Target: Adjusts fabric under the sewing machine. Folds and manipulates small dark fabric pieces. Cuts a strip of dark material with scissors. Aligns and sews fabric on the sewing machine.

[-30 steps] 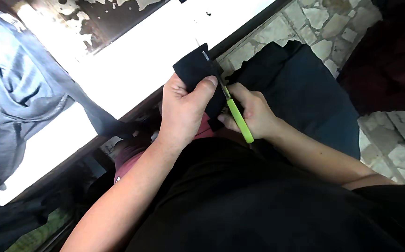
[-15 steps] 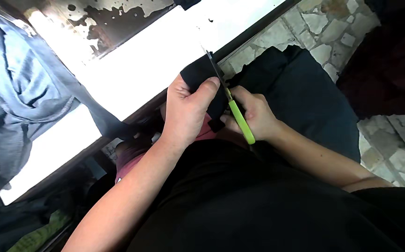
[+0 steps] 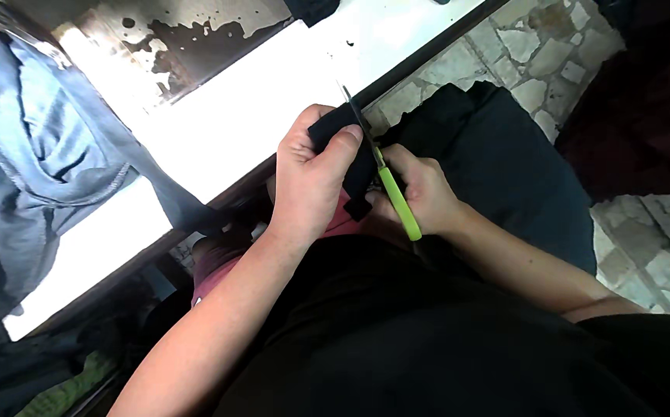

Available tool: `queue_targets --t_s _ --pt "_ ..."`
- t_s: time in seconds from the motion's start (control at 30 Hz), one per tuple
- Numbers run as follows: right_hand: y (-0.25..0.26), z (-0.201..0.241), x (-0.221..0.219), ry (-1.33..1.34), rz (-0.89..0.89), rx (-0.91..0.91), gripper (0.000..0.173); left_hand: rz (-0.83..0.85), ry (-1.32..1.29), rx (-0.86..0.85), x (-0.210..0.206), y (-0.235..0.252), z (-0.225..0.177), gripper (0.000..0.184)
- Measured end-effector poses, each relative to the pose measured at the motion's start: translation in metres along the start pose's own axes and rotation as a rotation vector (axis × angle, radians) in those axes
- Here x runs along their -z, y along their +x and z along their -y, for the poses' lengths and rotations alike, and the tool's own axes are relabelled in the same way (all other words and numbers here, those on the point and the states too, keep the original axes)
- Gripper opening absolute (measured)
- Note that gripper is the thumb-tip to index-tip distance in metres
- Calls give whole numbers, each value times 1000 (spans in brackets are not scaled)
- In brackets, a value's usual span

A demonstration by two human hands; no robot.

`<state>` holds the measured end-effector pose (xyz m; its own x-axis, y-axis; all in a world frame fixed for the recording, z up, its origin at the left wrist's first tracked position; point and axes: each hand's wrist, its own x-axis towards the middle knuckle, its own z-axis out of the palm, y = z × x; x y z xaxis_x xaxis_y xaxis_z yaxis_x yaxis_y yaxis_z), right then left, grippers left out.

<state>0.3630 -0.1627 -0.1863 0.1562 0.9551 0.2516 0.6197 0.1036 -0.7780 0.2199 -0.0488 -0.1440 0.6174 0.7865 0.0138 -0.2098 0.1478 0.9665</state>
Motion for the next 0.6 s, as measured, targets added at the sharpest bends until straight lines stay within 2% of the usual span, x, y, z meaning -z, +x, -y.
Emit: queue_targets --t_s 0.17,0.33,0.47,0.6 --pt "-2 1 0 15 -7 -20 38 -7 12 -5 -2 1 -2 14" --pt "3 5 6 -3 53 -76 58 13 15 -9 -4 1 -4 13" --pt "1 -1 0 38 -18 -18 38 -3 21 19 -4 1 -2 14" --pt "-1 2 -2 37 -23 -63 37 -14 29 7 -4 3 -1 12"
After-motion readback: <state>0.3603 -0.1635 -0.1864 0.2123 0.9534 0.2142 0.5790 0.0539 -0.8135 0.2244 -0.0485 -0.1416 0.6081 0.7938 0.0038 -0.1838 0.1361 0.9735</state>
